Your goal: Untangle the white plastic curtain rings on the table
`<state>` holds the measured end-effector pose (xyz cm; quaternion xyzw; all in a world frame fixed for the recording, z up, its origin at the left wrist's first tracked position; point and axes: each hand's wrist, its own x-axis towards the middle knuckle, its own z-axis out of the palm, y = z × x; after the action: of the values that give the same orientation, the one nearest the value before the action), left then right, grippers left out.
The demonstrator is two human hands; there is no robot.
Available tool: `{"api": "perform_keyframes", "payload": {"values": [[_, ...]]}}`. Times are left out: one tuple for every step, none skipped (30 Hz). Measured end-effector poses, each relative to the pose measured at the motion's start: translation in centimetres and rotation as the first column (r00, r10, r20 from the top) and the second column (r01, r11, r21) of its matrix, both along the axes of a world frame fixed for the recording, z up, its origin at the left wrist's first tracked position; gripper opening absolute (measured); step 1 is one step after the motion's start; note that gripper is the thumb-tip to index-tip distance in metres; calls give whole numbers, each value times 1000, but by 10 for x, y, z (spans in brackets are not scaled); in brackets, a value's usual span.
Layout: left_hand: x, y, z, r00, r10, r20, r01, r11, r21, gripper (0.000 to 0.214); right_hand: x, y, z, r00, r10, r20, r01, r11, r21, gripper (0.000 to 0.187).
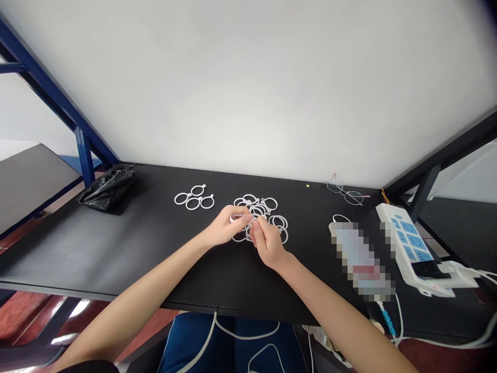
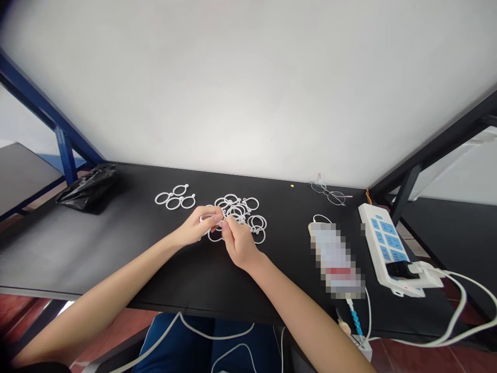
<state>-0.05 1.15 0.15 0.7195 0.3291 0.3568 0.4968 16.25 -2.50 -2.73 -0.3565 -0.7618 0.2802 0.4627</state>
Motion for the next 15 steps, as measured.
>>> {"api": "perform_keyframes", "payload": {"values": [[0,0,0,1000,-3,0,3,1000,-1,32,0,0,0,1000,-2,1,2,1000,1,29],[-1,0,0,1000,-8,0,8,1000,-4,32,0,0,-1,1000,-7,3,7,1000,4,29],[-1,1,0,1000,-13,1,13,1000,-7,31,-1,-1,-1,1000,-16,4,16,1000,9,29],[-1,1,0,1000,-20,4,20,1000,-11,32,-1,-1,-1,1000,-27,4,27,999,17,29],[-1,0,0,1000,-28,8,28,999,-17,33,-2,-1,-2,999,-38,1,38,999,29,29],[-1,0,0,999,-36,11,36,999,-22,34,-2,-2,-2,999,-48,-5,49,998,47,28],[-1,0,0,999,-42,16,43,999,-24,36,-2,-2,-2,998,-58,-14,59,996,71,28],[-1,0,-1,999,-44,25,45,999,-22,38,-2,-3,-2,997,-68,-27,70,993,98,28],[-1,0,-1,998,-42,36,43,999,-16,40,-2,-3,-3,996,-79,-42,83,989,124,28],[-1,1,-1,998,-33,48,33,999,-3,42,-2,-3,-3,994,-93,-57,100,984,146,28],[-2,2,-2,998,-13,56,12,1000,16,44,-1,-3,-4,991,-110,-70,120,980,161,27],[-4,4,-2,998,17,55,-19,999,39,46,-1,-3,-4,989,-129,-79,141,976,167,27],[-7,6,-2,997,60,42,-63,996,66,48,0,-3,-5,986,-146,-82,158,973,167,26],[-11,10,-1,993,118,11,-119,988,97,50,0,-3,-6,984,-160,-80,171,972,164,25],[-16,14,-1,982,186,-34,-180,974,136,50,1,-3,-7,983,-169,-78,180,971,160,25]]}}
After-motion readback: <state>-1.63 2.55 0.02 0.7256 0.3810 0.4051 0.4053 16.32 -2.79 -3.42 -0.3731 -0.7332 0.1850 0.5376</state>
